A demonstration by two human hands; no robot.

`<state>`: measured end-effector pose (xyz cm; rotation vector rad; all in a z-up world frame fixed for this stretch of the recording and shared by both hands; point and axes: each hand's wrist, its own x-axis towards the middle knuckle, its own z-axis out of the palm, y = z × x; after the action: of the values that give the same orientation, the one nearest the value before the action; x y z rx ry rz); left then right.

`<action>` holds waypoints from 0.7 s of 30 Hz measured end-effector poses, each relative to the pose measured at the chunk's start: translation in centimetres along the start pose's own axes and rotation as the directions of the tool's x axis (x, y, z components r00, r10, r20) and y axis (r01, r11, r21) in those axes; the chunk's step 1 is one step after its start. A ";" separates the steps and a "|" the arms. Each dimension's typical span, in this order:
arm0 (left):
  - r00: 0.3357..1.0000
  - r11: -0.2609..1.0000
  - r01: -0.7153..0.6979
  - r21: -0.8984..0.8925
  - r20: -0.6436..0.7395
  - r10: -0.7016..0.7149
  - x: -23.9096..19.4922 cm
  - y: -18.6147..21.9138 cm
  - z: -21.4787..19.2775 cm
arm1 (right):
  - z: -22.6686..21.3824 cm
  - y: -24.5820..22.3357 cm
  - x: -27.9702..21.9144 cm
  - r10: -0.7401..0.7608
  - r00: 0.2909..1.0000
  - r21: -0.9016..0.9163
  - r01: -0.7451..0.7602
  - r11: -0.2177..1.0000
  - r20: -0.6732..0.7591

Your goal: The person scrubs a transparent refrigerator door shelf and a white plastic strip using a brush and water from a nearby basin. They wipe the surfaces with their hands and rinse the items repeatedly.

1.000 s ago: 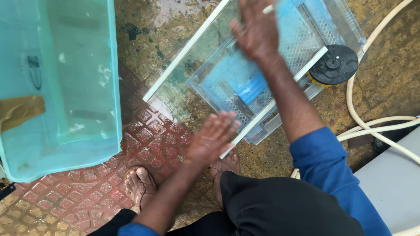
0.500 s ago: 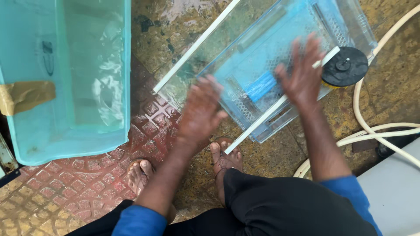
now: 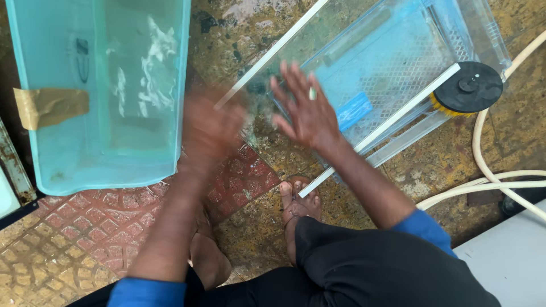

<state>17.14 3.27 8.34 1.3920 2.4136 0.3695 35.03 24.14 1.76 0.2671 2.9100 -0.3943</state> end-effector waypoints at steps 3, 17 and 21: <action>0.799 0.820 0.045 -0.571 -0.472 -0.372 2.5 -8.3 -2.1 | -0.4 -1.1 -4.0 0.044 0.995 0.125 -0.056 0.991 0.091; 0.935 0.027 -0.010 -1.000 -0.019 -0.353 4.1 -0.5 1.1 | 0.6 3.6 -9.9 0.537 0.819 0.525 -0.372 0.766 -0.203; 0.998 0.840 0.044 -0.541 -0.005 -0.056 3.8 10.9 5.8 | -0.2 7.7 -7.5 0.584 0.808 0.196 -0.562 0.803 -0.076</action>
<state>26.26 12.29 6.57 1.0635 2.1083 0.9698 43.85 30.36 1.67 1.2098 2.7222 -0.5204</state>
